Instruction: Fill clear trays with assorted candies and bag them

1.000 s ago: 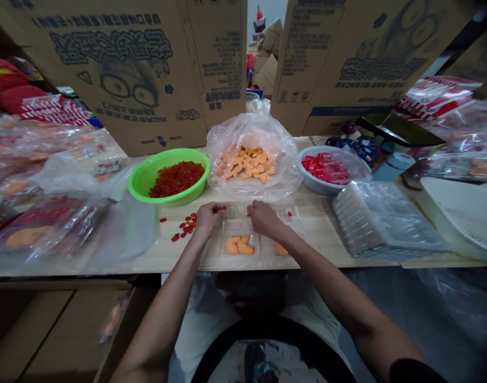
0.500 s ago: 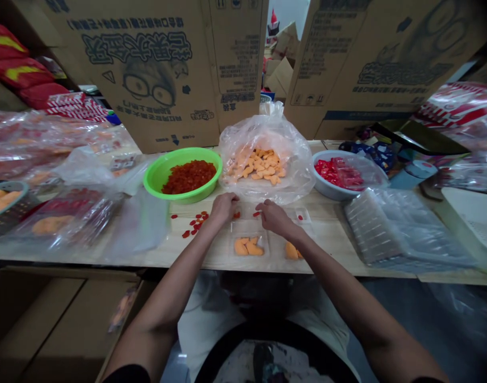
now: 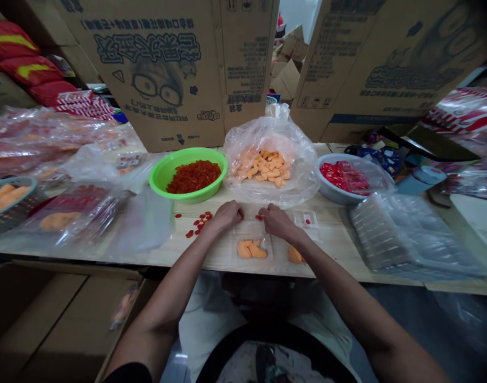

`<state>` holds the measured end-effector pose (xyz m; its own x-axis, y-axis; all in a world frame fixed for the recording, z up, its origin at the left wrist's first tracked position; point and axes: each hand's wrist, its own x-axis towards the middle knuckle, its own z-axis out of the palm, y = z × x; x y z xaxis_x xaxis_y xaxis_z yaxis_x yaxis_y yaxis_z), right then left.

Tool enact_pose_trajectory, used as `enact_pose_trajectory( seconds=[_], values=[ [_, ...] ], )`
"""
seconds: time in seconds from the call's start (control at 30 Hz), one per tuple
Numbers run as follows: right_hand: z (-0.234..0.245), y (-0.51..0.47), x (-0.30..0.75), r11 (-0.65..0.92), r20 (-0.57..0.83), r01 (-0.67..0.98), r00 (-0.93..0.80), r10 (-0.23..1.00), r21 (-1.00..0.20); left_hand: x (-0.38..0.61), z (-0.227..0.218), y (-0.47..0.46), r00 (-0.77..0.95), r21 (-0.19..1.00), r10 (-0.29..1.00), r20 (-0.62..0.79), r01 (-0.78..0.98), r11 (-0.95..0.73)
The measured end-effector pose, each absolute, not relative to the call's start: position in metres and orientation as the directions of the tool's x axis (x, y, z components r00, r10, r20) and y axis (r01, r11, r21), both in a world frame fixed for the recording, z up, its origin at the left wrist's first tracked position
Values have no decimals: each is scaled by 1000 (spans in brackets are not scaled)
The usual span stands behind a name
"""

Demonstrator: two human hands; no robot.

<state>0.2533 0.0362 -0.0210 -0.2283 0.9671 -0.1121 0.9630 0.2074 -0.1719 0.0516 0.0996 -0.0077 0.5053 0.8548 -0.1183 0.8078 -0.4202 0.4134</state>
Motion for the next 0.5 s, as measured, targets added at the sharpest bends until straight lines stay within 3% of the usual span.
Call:
enact_pose_trajectory(
  seconds=[0.3,0.5],
  values=[
    [-22,35,250,182,-151,968,-209,966,-174,42,-5,114,399,395,912,-91,855,-334],
    [-24,34,247,182,-134,964,-210,968,-194,35,-9,96,465,486,873,-148,803,-345]
  ],
)
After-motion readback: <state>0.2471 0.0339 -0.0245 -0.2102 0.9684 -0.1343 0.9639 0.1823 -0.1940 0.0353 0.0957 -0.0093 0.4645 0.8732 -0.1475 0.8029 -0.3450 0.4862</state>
